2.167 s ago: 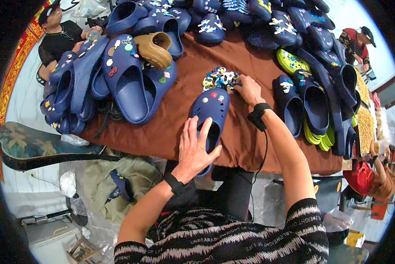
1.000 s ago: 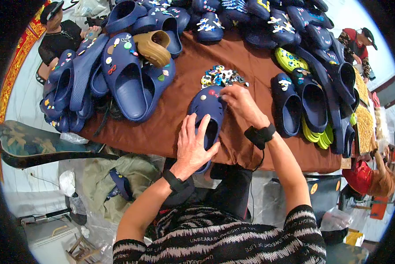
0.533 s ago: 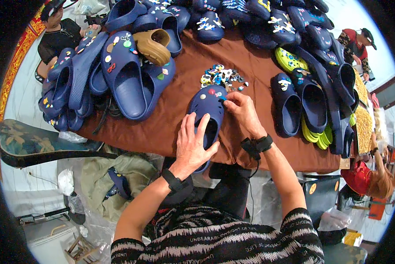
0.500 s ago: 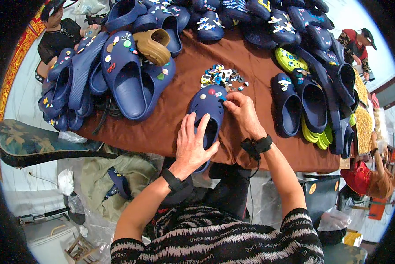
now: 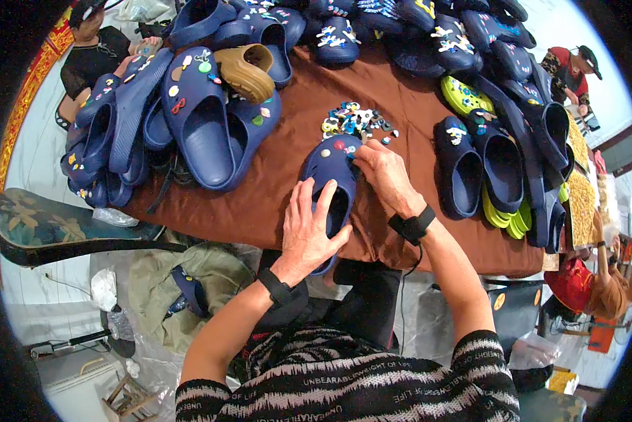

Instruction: Decorate the blue rubber sandals with various colorful charms and pins.

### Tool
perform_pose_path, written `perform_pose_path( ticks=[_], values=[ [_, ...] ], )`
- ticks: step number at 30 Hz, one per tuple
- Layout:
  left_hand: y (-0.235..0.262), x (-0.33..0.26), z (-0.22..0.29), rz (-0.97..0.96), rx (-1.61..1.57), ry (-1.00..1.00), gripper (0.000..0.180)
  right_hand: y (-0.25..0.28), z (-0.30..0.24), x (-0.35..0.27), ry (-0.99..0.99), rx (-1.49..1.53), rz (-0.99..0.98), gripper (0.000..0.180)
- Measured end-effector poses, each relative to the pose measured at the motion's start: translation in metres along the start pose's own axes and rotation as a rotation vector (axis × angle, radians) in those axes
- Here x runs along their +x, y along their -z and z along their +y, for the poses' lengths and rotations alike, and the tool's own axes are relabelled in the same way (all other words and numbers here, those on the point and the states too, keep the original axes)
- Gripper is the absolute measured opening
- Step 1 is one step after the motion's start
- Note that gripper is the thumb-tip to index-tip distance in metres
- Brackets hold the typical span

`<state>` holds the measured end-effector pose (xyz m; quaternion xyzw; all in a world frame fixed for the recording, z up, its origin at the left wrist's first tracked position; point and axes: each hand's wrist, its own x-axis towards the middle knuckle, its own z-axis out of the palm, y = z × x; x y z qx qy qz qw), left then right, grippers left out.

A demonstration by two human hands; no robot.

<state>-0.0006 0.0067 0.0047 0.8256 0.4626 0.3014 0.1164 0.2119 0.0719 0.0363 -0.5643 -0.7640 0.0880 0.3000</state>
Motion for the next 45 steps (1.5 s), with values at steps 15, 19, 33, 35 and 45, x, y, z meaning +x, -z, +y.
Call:
perform_pose_path(
  ticks=[15, 19, 33, 35, 45],
  values=[
    [0.000, 0.000, -0.002, -0.025, 0.001, 0.025, 0.095, 0.013, -0.005, 0.011, 0.309, -0.197, -0.223, 0.011],
    [-0.001, 0.001, -0.002, -0.028, 0.011, 0.018, 0.096, 0.014, -0.006, 0.005, 0.373, -0.232, -0.221, 0.012],
    [0.001, 0.000, 0.000, -0.028, 0.000, 0.018, 0.094, 0.003, 0.039, 0.002, -0.196, 0.627, -0.218, 0.024],
    [0.001, -0.001, 0.000, -0.025, 0.004, 0.022, 0.094, 0.006, 0.036, 0.002, -0.288, 0.684, -0.249, 0.024],
    [0.000, 0.000, -0.001, -0.014, 0.004, 0.003, 0.094, 0.005, 0.024, -0.005, 0.142, 0.102, -0.148, 0.029]
  ],
)
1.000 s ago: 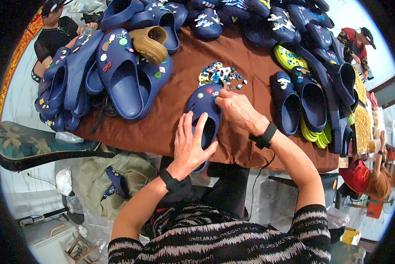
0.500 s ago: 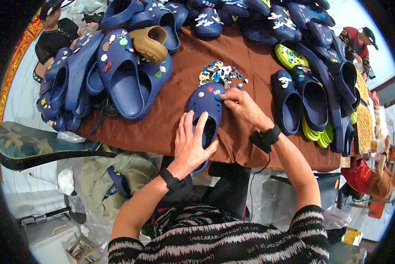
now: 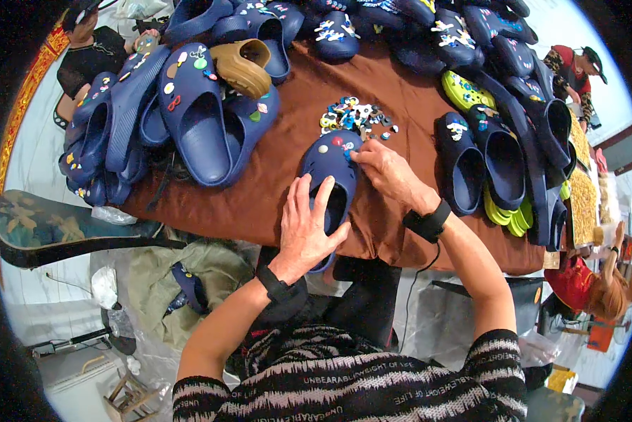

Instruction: Decorate the blue rubber sandals with various colorful charms and pins.

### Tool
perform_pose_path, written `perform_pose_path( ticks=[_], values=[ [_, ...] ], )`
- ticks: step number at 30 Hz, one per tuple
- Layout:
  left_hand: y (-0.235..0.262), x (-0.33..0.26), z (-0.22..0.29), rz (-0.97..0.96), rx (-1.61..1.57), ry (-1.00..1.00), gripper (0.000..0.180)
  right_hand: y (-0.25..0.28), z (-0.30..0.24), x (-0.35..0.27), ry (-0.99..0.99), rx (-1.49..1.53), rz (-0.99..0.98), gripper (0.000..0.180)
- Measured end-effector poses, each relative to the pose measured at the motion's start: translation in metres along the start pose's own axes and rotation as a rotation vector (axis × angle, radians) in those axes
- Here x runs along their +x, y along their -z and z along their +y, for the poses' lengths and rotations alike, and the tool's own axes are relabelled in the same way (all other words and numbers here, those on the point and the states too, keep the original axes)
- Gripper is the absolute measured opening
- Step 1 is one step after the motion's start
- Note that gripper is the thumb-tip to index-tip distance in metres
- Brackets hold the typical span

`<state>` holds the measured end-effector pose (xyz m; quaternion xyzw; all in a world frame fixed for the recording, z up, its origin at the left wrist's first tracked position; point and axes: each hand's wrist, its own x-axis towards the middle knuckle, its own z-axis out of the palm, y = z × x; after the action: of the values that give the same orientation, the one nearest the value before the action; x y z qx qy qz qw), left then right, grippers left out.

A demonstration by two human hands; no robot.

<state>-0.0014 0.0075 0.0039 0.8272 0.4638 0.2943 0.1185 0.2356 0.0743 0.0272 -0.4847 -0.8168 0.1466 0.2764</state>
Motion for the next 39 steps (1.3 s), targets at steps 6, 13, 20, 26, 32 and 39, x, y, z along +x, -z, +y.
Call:
perform_pose_path(
  ticks=[6, 13, 20, 26, 32, 39],
  values=[
    [0.003, 0.000, 0.000, -0.013, 0.013, 0.024, 0.095, -0.003, -0.038, 0.007, 0.166, -0.459, -0.133, 0.023],
    [0.001, -0.001, 0.001, -0.001, -0.033, 0.005, 0.090, -0.006, -0.005, 0.000, -0.257, 0.314, 0.068, 0.022],
    [0.002, -0.001, 0.001, -0.007, -0.003, 0.018, 0.092, -0.009, -0.004, 0.019, -0.156, 0.057, 0.088, 0.023],
    [0.003, -0.001, -0.001, -0.002, -0.003, 0.016, 0.091, -0.011, -0.005, 0.008, -0.341, 0.383, 0.145, 0.017],
    [0.003, -0.001, -0.001, 0.014, -0.018, -0.002, 0.092, -0.013, -0.014, -0.007, -0.376, 0.313, 0.169, 0.016],
    [0.001, -0.001, -0.001, 0.011, -0.018, 0.001, 0.092, -0.013, -0.015, 0.003, -0.138, -0.007, 0.203, 0.012]
  ],
)
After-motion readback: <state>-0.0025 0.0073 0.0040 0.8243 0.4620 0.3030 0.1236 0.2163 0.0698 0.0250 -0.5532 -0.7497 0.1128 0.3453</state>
